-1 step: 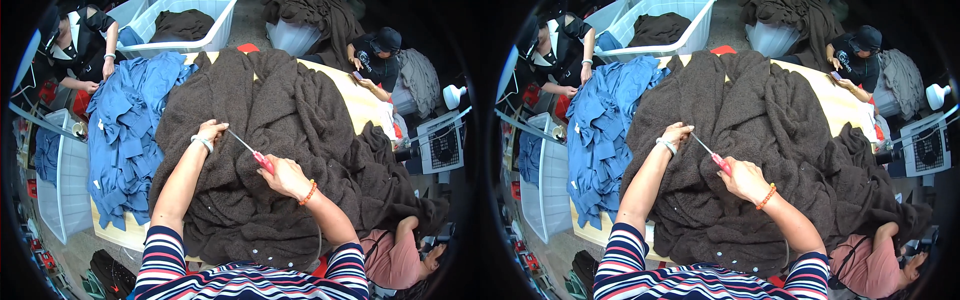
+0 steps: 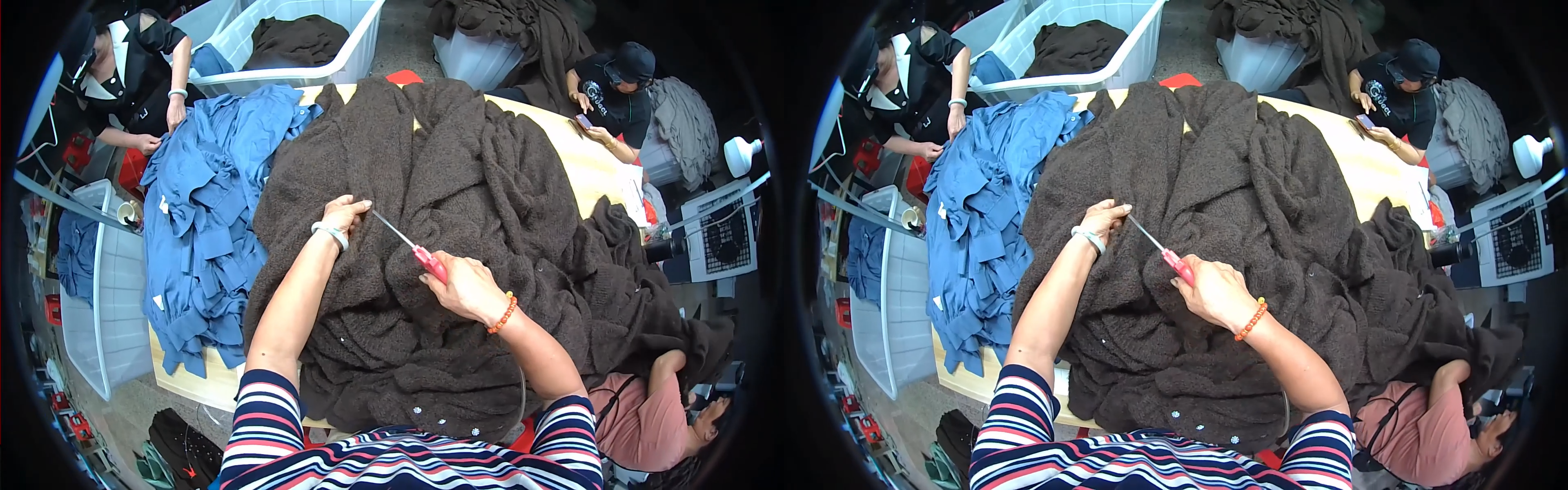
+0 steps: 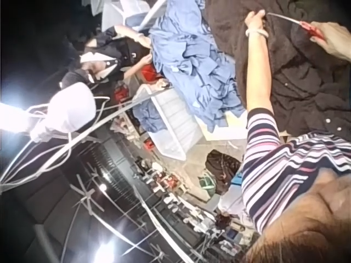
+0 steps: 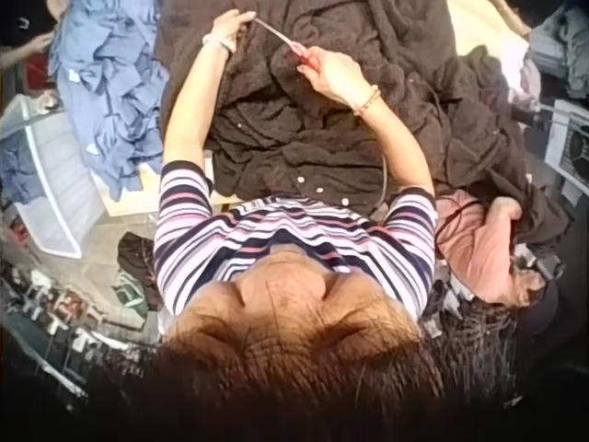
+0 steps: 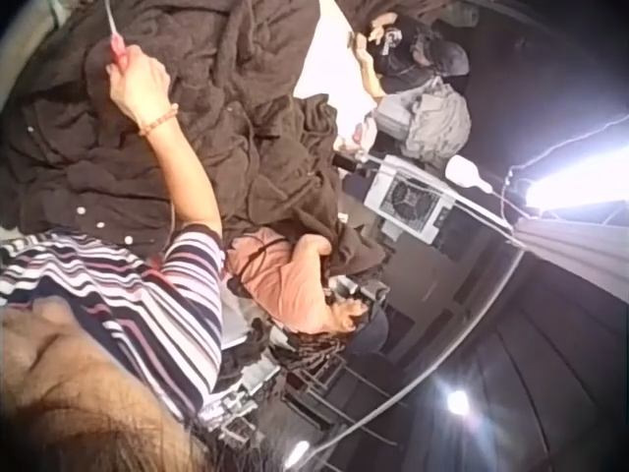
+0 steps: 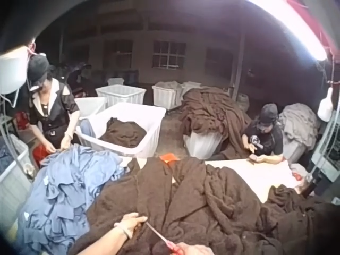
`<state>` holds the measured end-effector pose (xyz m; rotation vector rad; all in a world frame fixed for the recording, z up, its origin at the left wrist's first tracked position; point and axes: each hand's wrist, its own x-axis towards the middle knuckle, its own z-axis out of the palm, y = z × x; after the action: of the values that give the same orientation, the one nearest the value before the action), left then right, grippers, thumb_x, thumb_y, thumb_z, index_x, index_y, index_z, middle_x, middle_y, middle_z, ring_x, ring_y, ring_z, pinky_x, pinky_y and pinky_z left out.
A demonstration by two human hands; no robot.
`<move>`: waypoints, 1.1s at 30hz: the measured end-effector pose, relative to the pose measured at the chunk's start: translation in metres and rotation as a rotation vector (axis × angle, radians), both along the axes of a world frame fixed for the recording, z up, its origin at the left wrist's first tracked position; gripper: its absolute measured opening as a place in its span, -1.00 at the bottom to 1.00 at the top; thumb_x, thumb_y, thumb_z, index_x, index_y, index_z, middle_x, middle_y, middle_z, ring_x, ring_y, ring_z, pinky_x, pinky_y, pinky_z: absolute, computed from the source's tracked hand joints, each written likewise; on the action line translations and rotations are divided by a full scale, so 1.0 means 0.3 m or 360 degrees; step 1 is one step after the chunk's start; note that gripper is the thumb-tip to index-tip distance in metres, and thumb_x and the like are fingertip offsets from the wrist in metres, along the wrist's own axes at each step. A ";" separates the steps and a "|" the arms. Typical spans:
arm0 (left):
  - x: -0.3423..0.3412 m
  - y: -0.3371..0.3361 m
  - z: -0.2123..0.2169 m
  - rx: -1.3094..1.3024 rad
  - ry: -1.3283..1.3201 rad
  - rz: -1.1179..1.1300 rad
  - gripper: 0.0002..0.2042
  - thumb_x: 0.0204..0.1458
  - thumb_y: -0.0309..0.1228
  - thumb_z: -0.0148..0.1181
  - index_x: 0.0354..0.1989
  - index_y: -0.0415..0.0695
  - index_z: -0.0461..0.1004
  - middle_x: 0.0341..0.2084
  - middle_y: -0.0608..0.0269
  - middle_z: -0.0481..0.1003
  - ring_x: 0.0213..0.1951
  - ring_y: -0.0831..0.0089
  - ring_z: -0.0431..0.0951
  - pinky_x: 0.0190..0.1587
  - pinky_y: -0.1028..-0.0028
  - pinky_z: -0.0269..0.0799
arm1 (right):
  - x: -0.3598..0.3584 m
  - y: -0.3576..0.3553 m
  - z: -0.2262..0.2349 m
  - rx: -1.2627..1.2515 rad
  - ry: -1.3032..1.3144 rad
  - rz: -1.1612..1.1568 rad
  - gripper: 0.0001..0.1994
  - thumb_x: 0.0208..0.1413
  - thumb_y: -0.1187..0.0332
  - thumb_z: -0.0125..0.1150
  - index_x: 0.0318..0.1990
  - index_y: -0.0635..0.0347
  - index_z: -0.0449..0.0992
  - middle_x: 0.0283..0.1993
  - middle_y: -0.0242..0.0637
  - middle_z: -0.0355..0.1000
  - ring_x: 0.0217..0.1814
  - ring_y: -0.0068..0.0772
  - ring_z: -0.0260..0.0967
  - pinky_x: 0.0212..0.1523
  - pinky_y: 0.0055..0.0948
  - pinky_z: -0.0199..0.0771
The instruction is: Trimming excess threads from manufactured sweaters using scissors.
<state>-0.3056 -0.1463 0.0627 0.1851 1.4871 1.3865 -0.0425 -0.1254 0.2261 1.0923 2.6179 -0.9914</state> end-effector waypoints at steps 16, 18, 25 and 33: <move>0.042 -0.086 0.045 0.0202 0.0251 0.0049 -0.92 0.07 -0.53 0.25 -0.44 -0.17 0.48 -0.61 0.36 0.50 -0.64 0.64 0.48 -0.60 0.72 0.35 | -0.057 0.016 -0.011 0.0139 -0.0011 0.0161 -0.74 0.11 0.18 0.19 -0.23 0.21 0.47 -0.38 0.01 0.51 -0.21 0.12 0.49 -0.14 -0.03 0.47; 0.039 -0.088 0.034 0.0234 0.0220 0.0079 -0.93 0.07 -0.54 0.24 -0.41 -0.17 0.47 -0.58 0.35 0.50 -0.62 0.63 0.50 -0.60 0.72 0.34 | -0.064 0.024 -0.005 0.0156 0.0002 0.0089 -0.73 0.11 0.18 0.19 -0.22 0.21 0.48 -0.37 0.02 0.51 -0.19 0.13 0.49 -0.12 -0.03 0.46; 0.046 -0.092 0.018 0.0251 0.0129 0.0141 -0.93 0.07 -0.53 0.25 -0.37 -0.17 0.47 -0.54 0.35 0.51 -0.55 0.61 0.52 -0.55 0.68 0.35 | -0.036 0.011 0.002 0.0015 -0.0065 0.0216 -0.68 0.10 0.14 0.21 -0.12 0.19 0.50 -0.32 0.05 0.52 -0.17 0.15 0.49 -0.10 -0.05 0.46; 0.087 -0.216 0.036 0.0205 0.0508 0.0020 -0.61 0.10 -0.42 0.24 0.11 -0.23 0.44 -0.15 0.31 0.53 -0.18 0.61 0.47 -0.11 0.56 0.37 | 0.041 -0.058 0.074 -0.0047 -0.0119 0.0316 -0.70 0.11 0.18 0.17 -0.16 0.24 0.47 -0.35 0.07 0.51 -0.20 0.14 0.50 -0.13 -0.02 0.46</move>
<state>-0.2796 -0.2111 0.0736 0.4982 1.6591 1.5154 -0.0302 -0.1428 0.2482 0.8266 2.5816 -0.9250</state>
